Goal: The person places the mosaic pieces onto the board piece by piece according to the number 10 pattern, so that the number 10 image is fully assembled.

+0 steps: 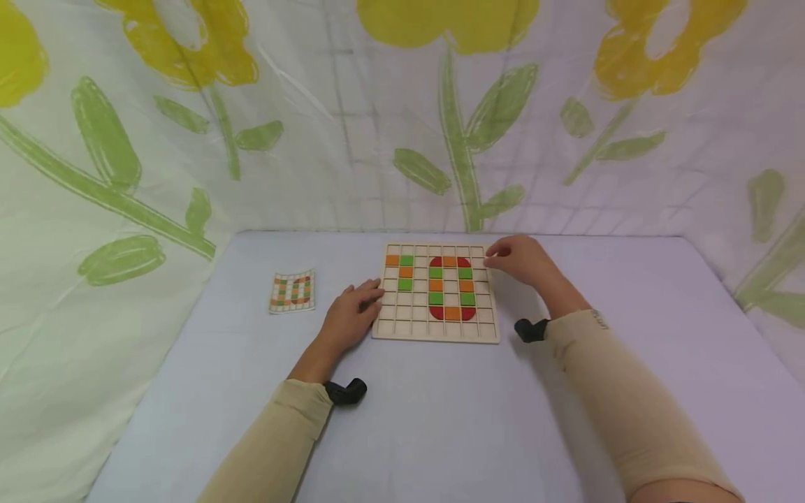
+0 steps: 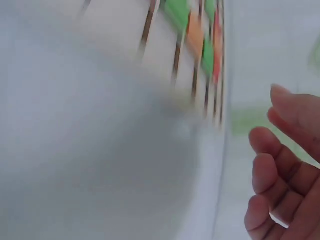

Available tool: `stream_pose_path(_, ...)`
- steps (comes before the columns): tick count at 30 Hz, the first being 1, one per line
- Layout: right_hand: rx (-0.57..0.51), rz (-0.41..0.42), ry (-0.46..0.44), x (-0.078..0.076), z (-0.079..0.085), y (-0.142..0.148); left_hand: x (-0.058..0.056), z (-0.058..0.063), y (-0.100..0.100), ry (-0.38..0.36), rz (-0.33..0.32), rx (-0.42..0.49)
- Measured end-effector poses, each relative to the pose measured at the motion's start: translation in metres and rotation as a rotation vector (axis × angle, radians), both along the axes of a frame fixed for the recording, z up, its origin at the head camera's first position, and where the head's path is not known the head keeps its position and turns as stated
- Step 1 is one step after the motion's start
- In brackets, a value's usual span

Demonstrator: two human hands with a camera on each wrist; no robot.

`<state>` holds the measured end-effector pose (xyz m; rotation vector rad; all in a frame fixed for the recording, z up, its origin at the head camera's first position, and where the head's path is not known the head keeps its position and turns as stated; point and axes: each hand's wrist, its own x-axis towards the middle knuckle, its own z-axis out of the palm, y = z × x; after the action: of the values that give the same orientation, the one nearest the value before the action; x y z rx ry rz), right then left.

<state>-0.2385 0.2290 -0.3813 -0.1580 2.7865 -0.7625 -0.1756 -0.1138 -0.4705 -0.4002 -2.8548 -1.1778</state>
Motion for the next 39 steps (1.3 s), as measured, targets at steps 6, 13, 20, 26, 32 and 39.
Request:
stream_pose_path(6,0.074,-0.05,-0.077,0.02,-0.004,0.064,0.001,0.001,-0.001,-0.003,-0.002,0.004)
stream_pose_path(13,0.112,-0.075,-0.131,0.038,-0.013,0.099,0.001,0.0,-0.002,-0.002,0.001,0.003)
stream_pose_path(20,0.147,-0.072,-0.118,0.042,-0.018,0.105,0.001,0.001,-0.001,-0.012,0.001,0.011)
stream_pose_path(26,0.113,-0.064,-0.086,0.04,-0.02,0.104,0.001,0.001,0.0,-0.014,-0.001,0.013)
stream_pose_path(32,0.088,-0.053,-0.071,0.036,-0.018,0.095,0.001,0.001,-0.001,-0.014,-0.009,0.016)
stream_pose_path(39,-0.012,-0.028,-0.033,0.024,-0.01,0.053,0.002,0.003,-0.001,-0.022,-0.007,0.024)
